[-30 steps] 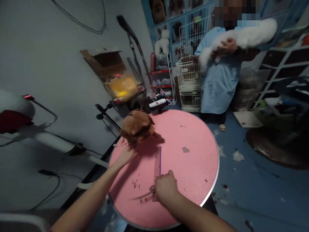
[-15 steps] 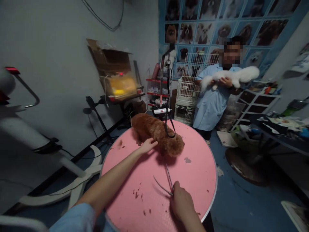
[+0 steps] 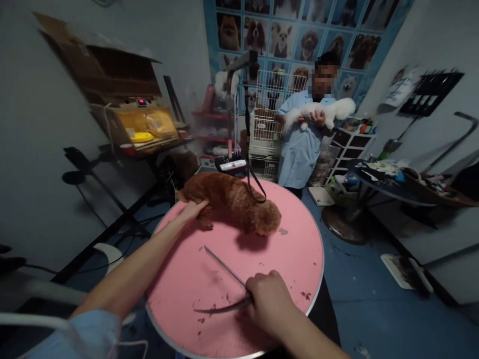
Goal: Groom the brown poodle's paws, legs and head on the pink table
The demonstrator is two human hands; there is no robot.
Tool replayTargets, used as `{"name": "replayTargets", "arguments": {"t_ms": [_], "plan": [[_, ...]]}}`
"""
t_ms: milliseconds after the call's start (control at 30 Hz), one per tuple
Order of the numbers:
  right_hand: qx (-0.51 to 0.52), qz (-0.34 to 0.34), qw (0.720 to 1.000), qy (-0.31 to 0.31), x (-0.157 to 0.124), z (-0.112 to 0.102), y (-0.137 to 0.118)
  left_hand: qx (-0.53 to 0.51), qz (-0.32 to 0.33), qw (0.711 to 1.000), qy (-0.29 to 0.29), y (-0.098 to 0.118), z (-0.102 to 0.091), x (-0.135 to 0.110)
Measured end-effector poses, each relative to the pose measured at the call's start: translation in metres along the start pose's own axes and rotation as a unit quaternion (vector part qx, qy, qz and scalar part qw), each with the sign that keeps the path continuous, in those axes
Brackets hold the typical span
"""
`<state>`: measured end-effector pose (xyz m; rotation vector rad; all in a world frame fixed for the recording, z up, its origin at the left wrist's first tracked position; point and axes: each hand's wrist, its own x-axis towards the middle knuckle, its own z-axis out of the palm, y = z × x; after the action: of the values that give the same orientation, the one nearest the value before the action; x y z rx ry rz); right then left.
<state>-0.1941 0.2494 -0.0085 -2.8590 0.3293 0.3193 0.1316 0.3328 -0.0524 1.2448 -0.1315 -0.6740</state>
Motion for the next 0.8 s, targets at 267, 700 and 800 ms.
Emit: {"name": "replayTargets", "arguments": {"t_ms": [267, 700, 800], "plan": [[-0.163, -0.093, 0.971, 0.148, 0.084, -0.019, 0.045, 0.137, -0.008, 0.985, -0.105, -0.012, 0.015, -0.026], [-0.061, -0.163, 0.984, 0.046, 0.057, 0.022, 0.091, -0.034, -0.042, 0.998, -0.030, -0.047, 0.025, -0.030], [0.171, -0.163, 0.957, 0.168, 0.026, 0.008, 0.087, -0.010, -0.019, 1.000, 0.015, -0.038, 0.036, -0.036]]}}
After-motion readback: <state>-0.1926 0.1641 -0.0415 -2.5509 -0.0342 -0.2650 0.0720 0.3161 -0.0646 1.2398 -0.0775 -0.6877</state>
